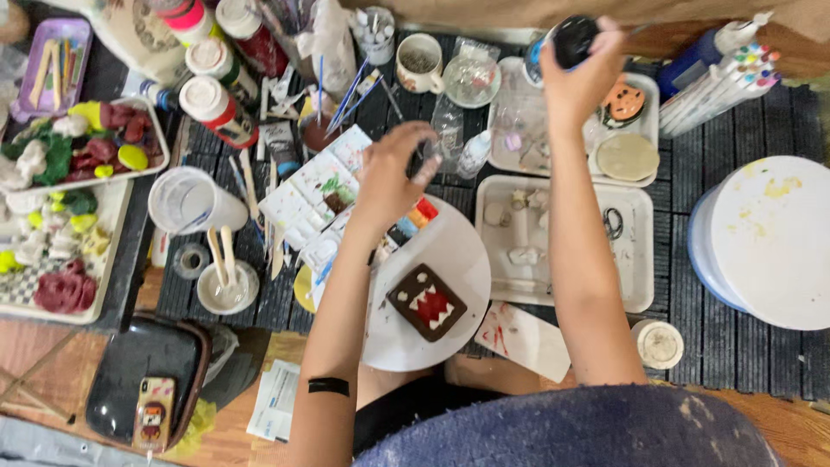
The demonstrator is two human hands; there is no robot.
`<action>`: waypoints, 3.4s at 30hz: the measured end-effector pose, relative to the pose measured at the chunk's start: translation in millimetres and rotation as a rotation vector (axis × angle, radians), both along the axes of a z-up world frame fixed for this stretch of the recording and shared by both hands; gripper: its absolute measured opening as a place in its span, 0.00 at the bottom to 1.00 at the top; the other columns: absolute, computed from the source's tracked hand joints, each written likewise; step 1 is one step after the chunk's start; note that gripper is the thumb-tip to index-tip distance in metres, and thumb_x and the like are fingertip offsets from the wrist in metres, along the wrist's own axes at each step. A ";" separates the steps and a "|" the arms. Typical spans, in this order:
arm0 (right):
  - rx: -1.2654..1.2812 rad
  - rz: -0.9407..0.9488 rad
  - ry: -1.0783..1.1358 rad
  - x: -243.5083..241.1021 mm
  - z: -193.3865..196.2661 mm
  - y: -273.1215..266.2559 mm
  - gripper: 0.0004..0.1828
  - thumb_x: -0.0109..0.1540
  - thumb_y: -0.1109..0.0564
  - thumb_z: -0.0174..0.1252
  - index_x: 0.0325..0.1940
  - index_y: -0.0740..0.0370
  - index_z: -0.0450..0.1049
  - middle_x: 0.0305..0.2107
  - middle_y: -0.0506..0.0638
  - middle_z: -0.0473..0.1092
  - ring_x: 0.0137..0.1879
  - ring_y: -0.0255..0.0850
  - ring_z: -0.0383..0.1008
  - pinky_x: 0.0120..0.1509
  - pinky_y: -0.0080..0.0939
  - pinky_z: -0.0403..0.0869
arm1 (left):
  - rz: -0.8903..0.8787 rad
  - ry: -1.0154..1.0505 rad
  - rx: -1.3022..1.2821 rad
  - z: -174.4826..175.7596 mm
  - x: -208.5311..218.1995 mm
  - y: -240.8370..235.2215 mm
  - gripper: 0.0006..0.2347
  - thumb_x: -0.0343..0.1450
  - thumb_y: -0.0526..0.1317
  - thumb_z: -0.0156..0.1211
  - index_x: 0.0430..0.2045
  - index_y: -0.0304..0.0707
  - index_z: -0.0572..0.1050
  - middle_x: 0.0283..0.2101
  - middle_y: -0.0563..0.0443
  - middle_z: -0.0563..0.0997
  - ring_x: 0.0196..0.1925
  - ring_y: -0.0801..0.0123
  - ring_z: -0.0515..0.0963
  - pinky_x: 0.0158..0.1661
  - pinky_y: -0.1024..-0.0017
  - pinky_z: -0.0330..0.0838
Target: The person paints a small, brown, square-shaped craft object with a face design using a fine brush. They dip the brush into a white paint container and apply white paint to the eyes and teeth of the face, occasionally wiping the brush on a paper towel.
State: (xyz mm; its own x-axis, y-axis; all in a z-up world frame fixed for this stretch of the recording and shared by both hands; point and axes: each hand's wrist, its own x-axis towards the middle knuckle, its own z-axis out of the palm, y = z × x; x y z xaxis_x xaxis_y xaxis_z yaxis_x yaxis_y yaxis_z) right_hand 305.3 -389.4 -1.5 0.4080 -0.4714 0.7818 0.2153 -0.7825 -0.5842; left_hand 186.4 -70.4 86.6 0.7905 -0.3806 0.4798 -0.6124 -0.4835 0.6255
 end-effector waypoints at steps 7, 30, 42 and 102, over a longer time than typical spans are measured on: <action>0.344 0.558 -0.093 -81.2 25.0 86.7 0.27 0.66 0.61 0.72 0.52 0.63 0.57 0.43 0.48 0.53 0.52 0.39 0.57 0.64 0.36 0.62 | 0.017 0.174 -0.419 -27.2 -49.0 59.7 0.26 0.75 0.37 0.64 0.69 0.40 0.61 0.70 0.43 0.69 0.70 0.56 0.74 0.66 0.64 0.70; -0.129 1.164 0.092 -177.2 62.8 208.6 0.26 0.60 0.45 0.65 0.41 0.61 0.57 0.38 0.53 0.63 0.37 0.41 0.63 0.43 0.38 0.66 | 0.035 0.711 -1.107 -60.3 -112.1 75.2 0.29 0.68 0.55 0.61 0.62 0.56 0.57 0.52 0.50 0.71 0.38 0.73 0.79 0.22 0.79 0.72; 0.227 1.297 0.324 -165.6 38.4 147.2 0.33 0.70 0.28 0.50 0.48 0.62 0.60 0.46 0.59 0.72 0.49 0.44 0.71 0.56 0.40 0.71 | 0.123 -0.019 -0.457 -68.8 -126.6 12.8 0.36 0.65 0.51 0.74 0.62 0.41 0.55 0.57 0.36 0.69 0.58 0.49 0.76 0.58 0.59 0.75; -0.023 0.887 0.347 -257.0 -46.4 140.6 0.20 0.62 0.60 0.63 0.41 0.62 0.55 0.57 0.63 0.72 0.57 0.49 0.67 0.64 0.44 0.66 | -0.343 0.749 -1.272 -126.6 -117.5 104.7 0.34 0.70 0.61 0.53 0.56 0.22 0.69 0.52 0.38 0.78 0.54 0.56 0.79 0.59 0.64 0.71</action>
State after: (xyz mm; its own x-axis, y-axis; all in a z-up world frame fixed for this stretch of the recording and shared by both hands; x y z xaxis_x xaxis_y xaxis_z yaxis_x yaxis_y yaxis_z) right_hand 48.3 -248.8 -47.9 0.8206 0.1349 0.5553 0.5535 -0.4291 -0.7138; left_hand 69.0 34.3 -40.0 0.9559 -0.2458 0.1608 0.0595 0.6982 0.7135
